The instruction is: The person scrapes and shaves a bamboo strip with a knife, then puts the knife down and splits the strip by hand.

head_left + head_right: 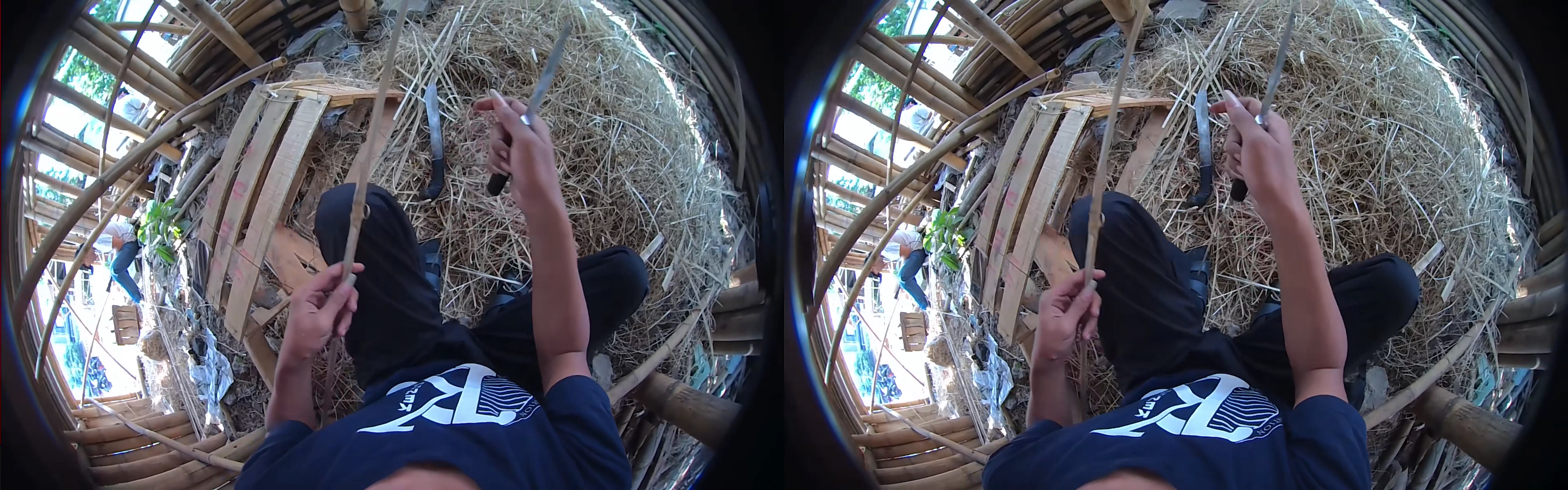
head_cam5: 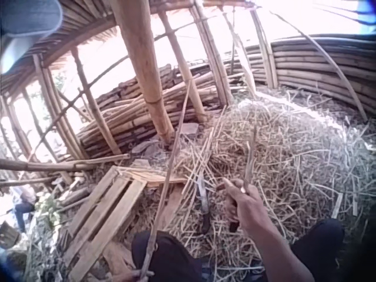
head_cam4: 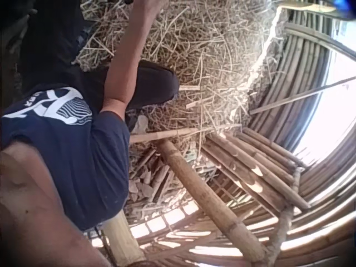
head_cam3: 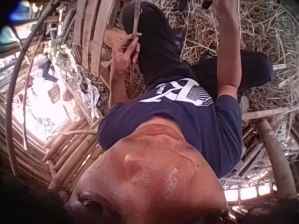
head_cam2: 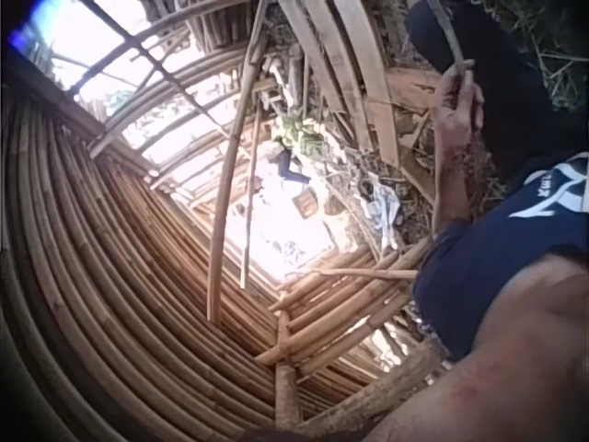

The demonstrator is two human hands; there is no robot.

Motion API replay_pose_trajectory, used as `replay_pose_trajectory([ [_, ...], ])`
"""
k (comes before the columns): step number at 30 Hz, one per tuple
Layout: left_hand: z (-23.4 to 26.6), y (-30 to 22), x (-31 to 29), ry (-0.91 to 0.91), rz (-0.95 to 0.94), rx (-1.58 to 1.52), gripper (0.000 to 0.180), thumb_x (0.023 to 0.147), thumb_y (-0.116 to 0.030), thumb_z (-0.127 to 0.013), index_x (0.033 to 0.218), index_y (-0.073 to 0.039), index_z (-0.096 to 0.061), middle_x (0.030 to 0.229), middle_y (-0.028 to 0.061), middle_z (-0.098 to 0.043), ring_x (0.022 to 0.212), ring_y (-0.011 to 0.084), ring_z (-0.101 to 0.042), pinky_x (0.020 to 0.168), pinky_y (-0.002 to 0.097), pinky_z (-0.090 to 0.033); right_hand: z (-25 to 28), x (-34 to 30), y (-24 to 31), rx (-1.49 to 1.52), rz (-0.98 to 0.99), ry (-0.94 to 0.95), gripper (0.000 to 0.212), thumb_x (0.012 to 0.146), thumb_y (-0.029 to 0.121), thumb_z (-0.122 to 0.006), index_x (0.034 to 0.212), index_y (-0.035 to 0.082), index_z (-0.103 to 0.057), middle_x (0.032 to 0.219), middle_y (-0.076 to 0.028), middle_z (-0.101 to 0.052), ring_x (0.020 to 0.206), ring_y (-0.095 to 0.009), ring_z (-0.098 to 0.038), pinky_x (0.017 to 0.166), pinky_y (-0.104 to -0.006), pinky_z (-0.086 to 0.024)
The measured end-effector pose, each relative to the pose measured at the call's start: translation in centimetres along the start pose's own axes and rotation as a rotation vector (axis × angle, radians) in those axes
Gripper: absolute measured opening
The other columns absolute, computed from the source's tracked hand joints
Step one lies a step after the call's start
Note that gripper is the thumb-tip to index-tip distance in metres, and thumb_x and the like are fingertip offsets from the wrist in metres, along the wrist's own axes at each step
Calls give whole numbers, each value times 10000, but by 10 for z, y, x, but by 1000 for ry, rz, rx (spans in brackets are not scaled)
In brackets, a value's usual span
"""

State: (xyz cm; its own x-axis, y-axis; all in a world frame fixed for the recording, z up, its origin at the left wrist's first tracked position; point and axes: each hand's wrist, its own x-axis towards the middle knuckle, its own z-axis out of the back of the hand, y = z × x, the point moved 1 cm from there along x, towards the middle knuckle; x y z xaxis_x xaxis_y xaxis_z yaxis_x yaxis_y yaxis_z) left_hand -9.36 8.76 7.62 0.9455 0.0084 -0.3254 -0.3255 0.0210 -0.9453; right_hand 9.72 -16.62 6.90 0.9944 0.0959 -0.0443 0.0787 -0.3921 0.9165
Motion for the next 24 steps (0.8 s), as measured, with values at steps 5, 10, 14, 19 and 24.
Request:
replay_pose_trajectory([
  [5, 10, -9, 64, 8, -114, 57, 295, 974, -97, -496, 1256, -30, -555, 723, -12, -535, 472, 7, -395, 429, 149, -302, -7, -61, 86, 118, 315, 525, 330, 962, 228, -442, 1046, -71, -555, 559, -13, -436, 377, -49, -323, 359, -216, -271],
  [10, -12, -26, 138, 154, -145, 24, 308, 969, -125, -520, 1253, -8, -551, 739, -25, -542, 496, 11, -400, 447, 151, -297, -22, -105, 131, 291, 249, 1056, 366, 927, 255, -495, 981, -99, -568, 562, -74, -459, 375, -107, -351, 356, -247, -273],
  [14, -29, -52, 182, 176, -209, -43, 297, 969, -128, -522, 1240, -13, -562, 752, -27, -553, 501, 5, -404, 448, 149, -292, -28, -119, 150, 312, 138, 1151, 403, 900, 277, -537, 929, -122, -578, 564, -123, -477, 374, -154, -373, 354, -272, -274],
  [19, -78, -114, 217, -54, -704, 191, 232, 904, -197, -649, 1061, -26, -668, 738, -32, -563, 551, -17, -448, 471, 149, -306, -29, -131, 156, 291, 66, 1124, 455, 866, 304, -589, 864, -151, -592, 567, -184, -500, 372, -212, -401, 352, -303, -276],
  [24, -117, -165, 213, 36, -981, 158, 235, 879, -240, -689, 945, -15, -690, 653, -42, -553, 544, -22, -446, 461, 163, -303, -30, -136, 156, 296, 41, 1121, 487, 845, 299, -600, 858, -188, -590, 542, -195, -480, 369, -253, -397, 356, -326, -259],
])
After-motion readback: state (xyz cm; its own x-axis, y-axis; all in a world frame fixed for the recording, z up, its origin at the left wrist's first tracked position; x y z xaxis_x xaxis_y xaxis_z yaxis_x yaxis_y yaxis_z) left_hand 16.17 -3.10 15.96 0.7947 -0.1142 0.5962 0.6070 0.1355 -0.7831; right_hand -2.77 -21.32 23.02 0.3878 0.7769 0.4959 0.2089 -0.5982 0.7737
